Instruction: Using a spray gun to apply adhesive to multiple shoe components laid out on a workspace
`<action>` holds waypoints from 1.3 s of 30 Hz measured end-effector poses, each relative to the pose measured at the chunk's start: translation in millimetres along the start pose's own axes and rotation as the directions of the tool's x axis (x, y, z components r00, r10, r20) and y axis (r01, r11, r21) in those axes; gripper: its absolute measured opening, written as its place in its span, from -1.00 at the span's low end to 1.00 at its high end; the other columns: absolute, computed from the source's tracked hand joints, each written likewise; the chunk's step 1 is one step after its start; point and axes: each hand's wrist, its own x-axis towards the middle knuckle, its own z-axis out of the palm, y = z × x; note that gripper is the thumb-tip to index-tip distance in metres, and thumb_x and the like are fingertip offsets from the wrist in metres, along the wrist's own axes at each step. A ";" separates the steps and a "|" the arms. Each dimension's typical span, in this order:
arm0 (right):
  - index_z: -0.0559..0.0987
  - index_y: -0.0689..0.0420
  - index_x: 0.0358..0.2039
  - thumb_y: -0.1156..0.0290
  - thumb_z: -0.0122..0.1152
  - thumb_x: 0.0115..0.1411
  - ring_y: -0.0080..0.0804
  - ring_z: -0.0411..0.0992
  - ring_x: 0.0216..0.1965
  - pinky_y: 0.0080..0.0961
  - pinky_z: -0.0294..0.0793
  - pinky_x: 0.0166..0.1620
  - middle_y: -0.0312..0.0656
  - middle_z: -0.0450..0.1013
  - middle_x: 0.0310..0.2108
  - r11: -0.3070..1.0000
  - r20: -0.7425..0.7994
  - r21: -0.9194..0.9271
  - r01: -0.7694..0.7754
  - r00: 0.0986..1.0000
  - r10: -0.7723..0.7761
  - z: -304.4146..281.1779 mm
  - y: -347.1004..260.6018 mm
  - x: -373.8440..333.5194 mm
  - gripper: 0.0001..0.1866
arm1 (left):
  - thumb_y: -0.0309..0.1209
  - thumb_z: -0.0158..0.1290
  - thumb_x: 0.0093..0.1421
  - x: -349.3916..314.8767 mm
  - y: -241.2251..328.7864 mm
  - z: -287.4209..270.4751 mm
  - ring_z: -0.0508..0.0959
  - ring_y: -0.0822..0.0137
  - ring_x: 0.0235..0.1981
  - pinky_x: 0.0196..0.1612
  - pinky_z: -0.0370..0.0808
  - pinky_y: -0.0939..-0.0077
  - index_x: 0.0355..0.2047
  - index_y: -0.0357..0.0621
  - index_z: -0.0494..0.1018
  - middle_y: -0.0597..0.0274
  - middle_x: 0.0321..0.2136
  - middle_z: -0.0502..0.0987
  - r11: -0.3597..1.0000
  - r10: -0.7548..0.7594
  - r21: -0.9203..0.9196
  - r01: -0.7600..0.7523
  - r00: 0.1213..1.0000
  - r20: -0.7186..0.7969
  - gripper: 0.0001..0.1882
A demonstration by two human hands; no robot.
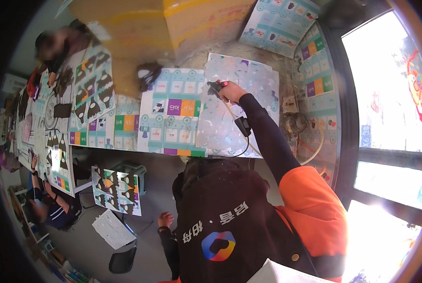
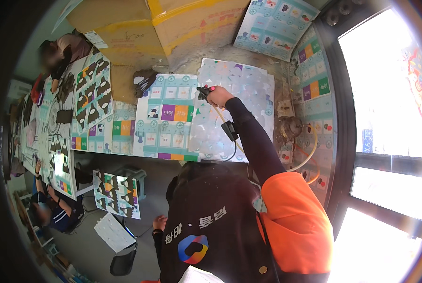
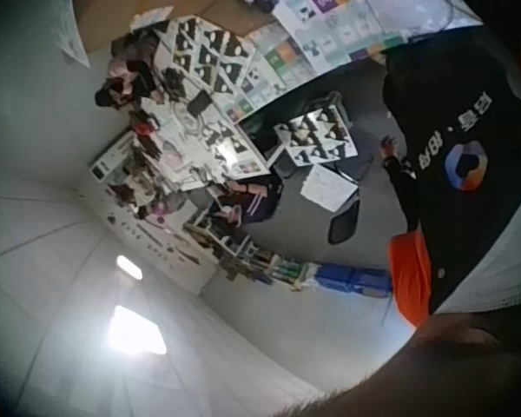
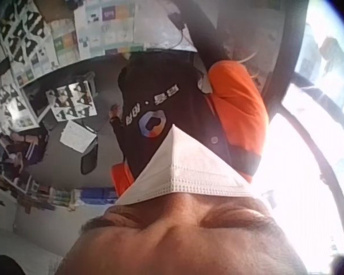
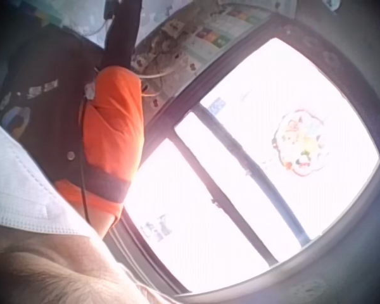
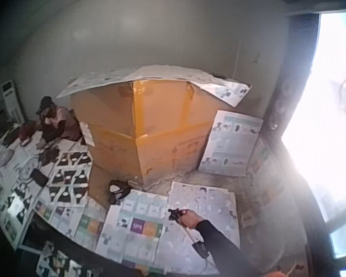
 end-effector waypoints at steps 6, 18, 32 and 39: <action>0.50 0.26 -0.68 0.43 0.09 -0.18 -0.38 0.36 -0.76 -0.44 0.36 -0.65 -0.14 0.40 -0.75 0.994 0.047 -0.097 -0.056 0.997 0.060 -8.7 13.5 -12.4 -0.85 | -0.30 -0.16 0.11 4.4 -14.7 -13.8 0.23 0.47 -0.59 -0.57 0.13 0.60 -0.49 0.04 0.31 0.43 -0.64 0.23 0.916 -0.156 -0.341 0.210 0.972 0.178 -0.90; 0.42 0.20 -0.77 0.45 0.06 -0.18 -0.44 0.28 -0.80 -0.49 0.24 -0.70 -0.22 0.34 -0.78 0.998 -0.080 -0.018 -0.067 0.995 0.066 -23.2 38.0 -40.2 -0.87 | -0.39 -0.19 0.19 20.6 -7.1 -10.3 0.38 0.40 -0.59 -0.55 0.25 0.64 -0.20 -0.21 0.36 0.19 -0.51 0.44 0.989 0.015 -0.148 -0.002 0.996 0.090 -0.77; 0.44 0.20 -0.75 0.53 0.10 -0.25 -0.40 0.37 -0.68 -0.46 0.33 -0.59 -0.20 0.35 -0.73 0.989 0.072 -0.142 0.030 0.997 -0.020 -10.6 60.4 -63.6 -0.95 | -0.54 -0.16 0.14 -12.6 -29.9 7.2 0.38 0.42 -0.58 -0.56 0.24 0.62 -0.18 -0.23 0.36 0.33 -0.52 0.39 0.998 0.066 0.017 -0.066 0.998 -0.001 -0.77; 0.42 0.20 -0.73 0.53 0.09 -0.23 -0.43 0.28 -0.79 -0.44 0.22 -0.69 -0.22 0.33 -0.75 0.999 -0.074 0.024 -0.024 0.997 0.025 -21.0 72.0 -81.3 -0.94 | -0.51 -0.07 0.09 -33.7 -60.8 12.1 0.36 0.38 -0.56 -0.53 0.27 0.55 -0.23 -0.15 0.35 0.34 -0.59 0.26 0.964 -0.174 -0.182 0.192 0.978 0.113 -0.81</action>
